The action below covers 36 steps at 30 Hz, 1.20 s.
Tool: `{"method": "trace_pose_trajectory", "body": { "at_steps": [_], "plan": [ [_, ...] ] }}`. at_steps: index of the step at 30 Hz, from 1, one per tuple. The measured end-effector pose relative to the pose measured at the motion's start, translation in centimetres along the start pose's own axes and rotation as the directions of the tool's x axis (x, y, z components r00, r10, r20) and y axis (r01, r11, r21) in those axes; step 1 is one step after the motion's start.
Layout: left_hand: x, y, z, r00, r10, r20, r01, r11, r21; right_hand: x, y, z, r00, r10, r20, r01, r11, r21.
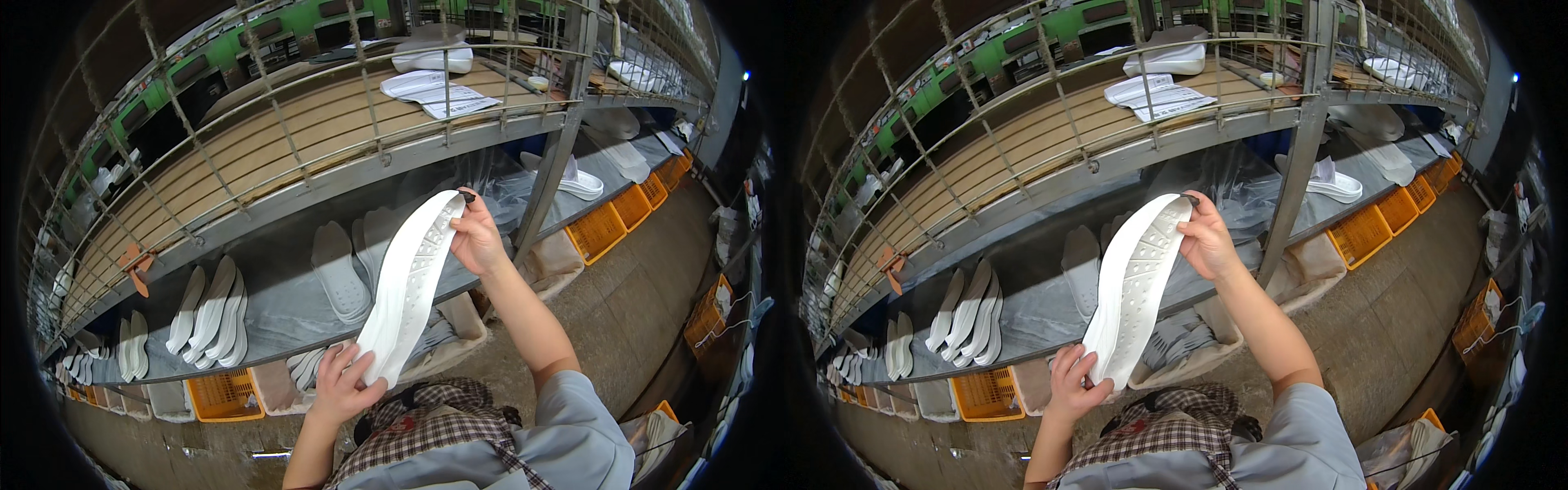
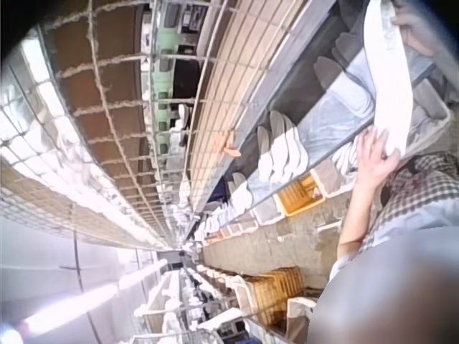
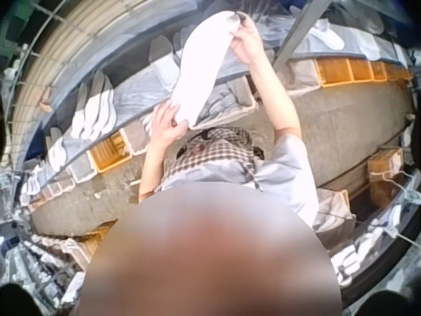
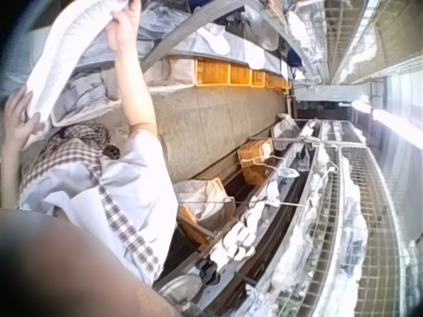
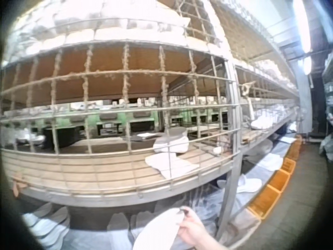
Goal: The person picks up pairs of slippers from a metal shelf, turns them over to inspect the soles, and places them into a large fabric bin. The person repeats this process with multiple pairs of different colored slippers, stacking them in the bin.
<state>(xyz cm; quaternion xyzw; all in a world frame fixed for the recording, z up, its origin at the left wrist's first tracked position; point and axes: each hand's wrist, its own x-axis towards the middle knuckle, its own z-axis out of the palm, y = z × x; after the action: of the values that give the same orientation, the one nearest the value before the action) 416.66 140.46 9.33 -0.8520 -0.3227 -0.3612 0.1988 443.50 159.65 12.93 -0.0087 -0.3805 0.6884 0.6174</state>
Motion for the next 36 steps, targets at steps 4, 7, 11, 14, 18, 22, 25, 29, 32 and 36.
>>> {"method": "trace_pose_trajectory", "body": {
  "at_steps": [4, 7, 11, 14, 18, 22, 25, 29, 32, 36],
  "plan": [
    [-1.2, -0.7, 0.6, 1.0, -0.006, -0.017, 0.006, 0.999, -0.032, -0.1, -0.5, 1.1, 1.0, 0.01, -0.019, -0.012, 0.996, -0.084],
    [-2.4, -1.3, 1.7, 0.957, -0.276, -0.091, 0.241, 0.928, -0.283, -0.3, -1.2, 2.4, 0.998, 0.017, -0.06, -0.033, 0.962, -0.271],
    [-3.5, -1.6, 2.6, 0.783, -0.62, -0.036, 0.405, 0.554, -0.727, 0.0, -2.4, 3.9, 0.998, 0.038, -0.045, -0.052, 0.932, -0.359],
    [-3.5, -1.8, 2.7, 0.723, -0.687, 0.067, 0.363, 0.295, -0.884, 0.1, -3.0, 4.8, 0.999, 0.045, -0.012, -0.046, 0.915, -0.401],
    [-2.9, -1.8, 2.6, 0.663, -0.735, 0.14, 0.313, 0.102, -0.944, 0.0, -3.3, 5.8, 1.0, 0.022, 0.0, -0.02, 0.897, -0.442],
    [-2.4, -1.5, 2.4, 0.626, -0.757, 0.188, 0.304, 0.015, -0.953, -0.1, -3.3, 6.0, 0.998, 0.017, -0.058, -0.043, 0.871, -0.489],
    [-2.3, -1.3, 2.2, 0.581, -0.785, 0.218, 0.315, -0.03, -0.949, 0.0, -3.1, 5.8, 0.999, 0.01, -0.051, -0.035, 0.861, -0.508],
    [-2.7, -1.3, 2.3, 0.582, -0.777, 0.24, 0.254, -0.107, -0.961, 0.1, -3.0, 5.3, 0.998, 0.033, -0.054, -0.055, 0.866, -0.498],
    [-3.0, -1.1, 2.3, 0.553, -0.786, 0.277, 0.183, -0.21, -0.961, 0.3, -2.8, 5.1, 0.997, 0.051, -0.063, -0.076, 0.867, -0.493],
    [-2.9, -0.7, 1.8, 0.554, -0.788, 0.268, 0.184, -0.198, -0.963, 0.3, -2.6, 5.0, 0.995, 0.039, -0.095, -0.083, 0.851, -0.518]
  ]
}}
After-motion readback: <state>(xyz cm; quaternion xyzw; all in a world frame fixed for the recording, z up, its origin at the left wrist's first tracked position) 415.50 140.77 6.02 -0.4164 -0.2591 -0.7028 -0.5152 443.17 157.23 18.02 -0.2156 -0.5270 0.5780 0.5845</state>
